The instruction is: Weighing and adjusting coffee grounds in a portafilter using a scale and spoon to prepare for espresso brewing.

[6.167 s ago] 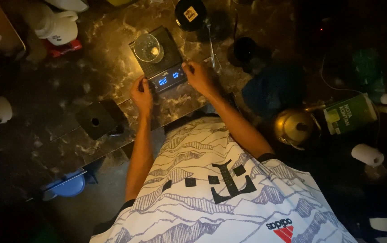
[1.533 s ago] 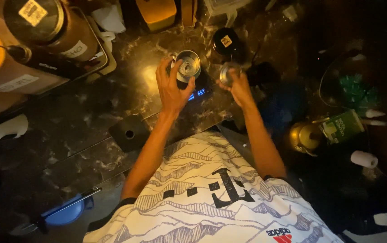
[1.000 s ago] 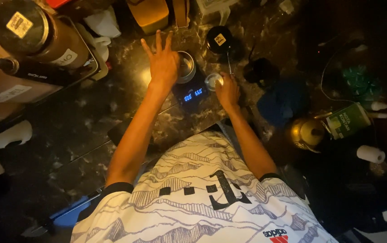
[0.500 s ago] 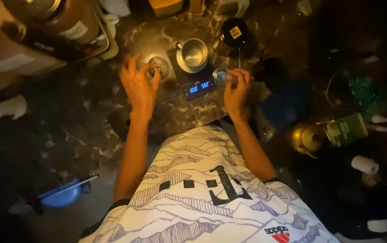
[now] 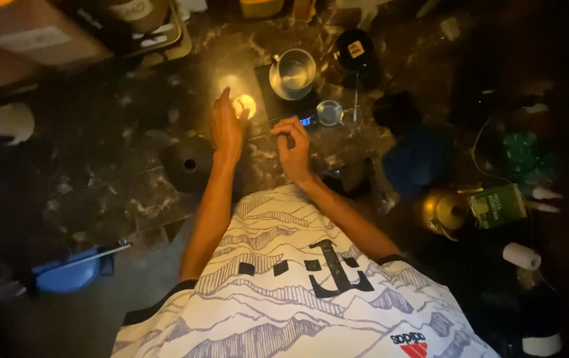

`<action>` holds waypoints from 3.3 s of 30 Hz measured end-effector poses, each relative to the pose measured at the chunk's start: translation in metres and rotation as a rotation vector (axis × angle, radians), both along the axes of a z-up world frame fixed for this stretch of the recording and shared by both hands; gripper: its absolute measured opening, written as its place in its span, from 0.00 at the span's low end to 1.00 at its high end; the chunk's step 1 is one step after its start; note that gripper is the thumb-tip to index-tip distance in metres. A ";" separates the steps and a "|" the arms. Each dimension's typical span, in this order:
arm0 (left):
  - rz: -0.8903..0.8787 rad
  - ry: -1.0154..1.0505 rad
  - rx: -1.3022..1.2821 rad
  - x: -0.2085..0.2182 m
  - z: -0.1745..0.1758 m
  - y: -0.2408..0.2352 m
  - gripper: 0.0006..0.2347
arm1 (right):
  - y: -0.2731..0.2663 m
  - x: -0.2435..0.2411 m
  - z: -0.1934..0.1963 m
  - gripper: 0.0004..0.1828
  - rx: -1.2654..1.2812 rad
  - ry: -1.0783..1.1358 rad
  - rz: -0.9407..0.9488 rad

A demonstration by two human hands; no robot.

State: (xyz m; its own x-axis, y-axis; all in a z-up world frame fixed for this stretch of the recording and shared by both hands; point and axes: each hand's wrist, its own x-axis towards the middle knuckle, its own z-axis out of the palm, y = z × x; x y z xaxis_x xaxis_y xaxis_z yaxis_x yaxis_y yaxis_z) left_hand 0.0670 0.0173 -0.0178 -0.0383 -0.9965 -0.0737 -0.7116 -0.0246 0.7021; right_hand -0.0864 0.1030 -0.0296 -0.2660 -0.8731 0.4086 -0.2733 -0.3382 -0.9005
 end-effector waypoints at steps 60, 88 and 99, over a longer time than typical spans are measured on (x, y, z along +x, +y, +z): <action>-0.307 0.358 -0.655 0.088 0.041 0.057 0.49 | 0.004 0.041 0.017 0.31 0.207 1.058 0.640; -0.357 0.683 -0.651 -0.005 0.059 0.052 0.51 | -0.059 -0.206 -0.072 0.09 1.000 0.969 -0.400; -0.370 0.648 -0.556 -0.001 0.106 0.036 0.49 | 0.013 -0.194 0.093 0.09 0.277 0.259 -0.579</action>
